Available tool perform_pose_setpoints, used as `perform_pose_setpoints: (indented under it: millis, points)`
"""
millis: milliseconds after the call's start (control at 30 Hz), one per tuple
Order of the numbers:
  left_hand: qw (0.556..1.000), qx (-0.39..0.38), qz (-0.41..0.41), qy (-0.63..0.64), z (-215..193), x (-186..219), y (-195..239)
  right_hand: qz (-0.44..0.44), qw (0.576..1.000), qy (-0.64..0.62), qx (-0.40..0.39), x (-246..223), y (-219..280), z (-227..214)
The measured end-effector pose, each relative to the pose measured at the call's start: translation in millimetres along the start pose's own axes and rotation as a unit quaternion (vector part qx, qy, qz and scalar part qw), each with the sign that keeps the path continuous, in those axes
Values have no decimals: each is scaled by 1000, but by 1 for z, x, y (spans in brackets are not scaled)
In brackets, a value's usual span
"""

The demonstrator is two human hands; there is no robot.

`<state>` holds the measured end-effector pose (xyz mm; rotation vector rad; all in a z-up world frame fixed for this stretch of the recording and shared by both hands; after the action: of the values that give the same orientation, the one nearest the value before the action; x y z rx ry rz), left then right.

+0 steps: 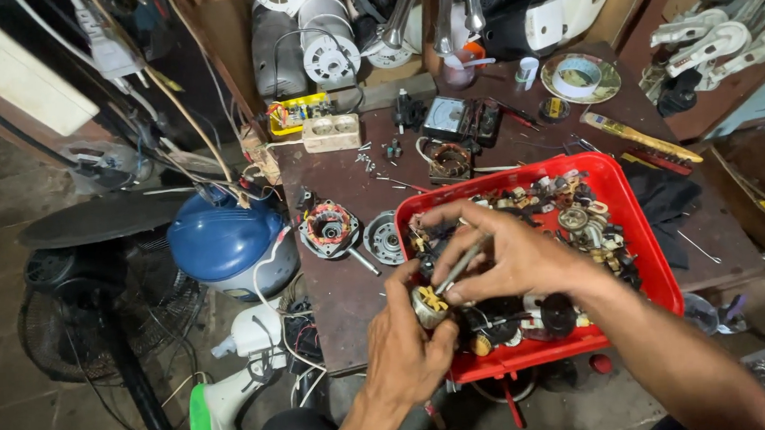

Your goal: The person selects small parts from a red tray, attaches a spring to a motor rotor, applies lubricant with a brush, and inserts the rotor into a stator housing. The person then fits a metal end cap onto the stator to complete the assembly.

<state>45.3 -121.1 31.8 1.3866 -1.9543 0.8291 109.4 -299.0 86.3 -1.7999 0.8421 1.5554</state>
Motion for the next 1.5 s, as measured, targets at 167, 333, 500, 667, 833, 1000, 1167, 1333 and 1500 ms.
perform_pose_setpoints:
  millis: [167,333,500,667,833,1000,1167,1333,1500]
  points:
    - [990,14,-50,134,0,-8,3,127,962,222,96,-6,16,-48]
    - [979,45,-28,196,5,-11,6,190,894,405,32,38,31,-65]
    - [976,49,-25,211,7,-13,6,293,806,507,80,16,37,-57]
    - [978,50,-43,200,7,-15,6,171,851,494,44,36,28,-50]
    - [977,42,-52,201,3,-13,6,221,832,509,7,39,28,-55]
    - [980,48,-46,189,3,-13,6,140,840,523,42,62,24,-61]
    - [982,49,-42,177,2,-14,6,95,830,546,65,66,19,-55]
    - [981,35,-42,187,1,-11,7,50,828,552,89,61,16,-47]
    - [980,37,-50,191,0,-10,7,94,805,583,48,46,15,-38]
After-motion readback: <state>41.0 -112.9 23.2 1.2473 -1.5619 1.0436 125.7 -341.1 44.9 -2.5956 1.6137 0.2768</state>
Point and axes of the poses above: each hand's wrist, its own y-axis away from the middle knuckle, its own z-axis out of the palm, x = y × z, the point moved 2 cm from there along -y, towards the middle knuckle, and after that the axes turned 9 degrees about -y, right-handed, at the moved point
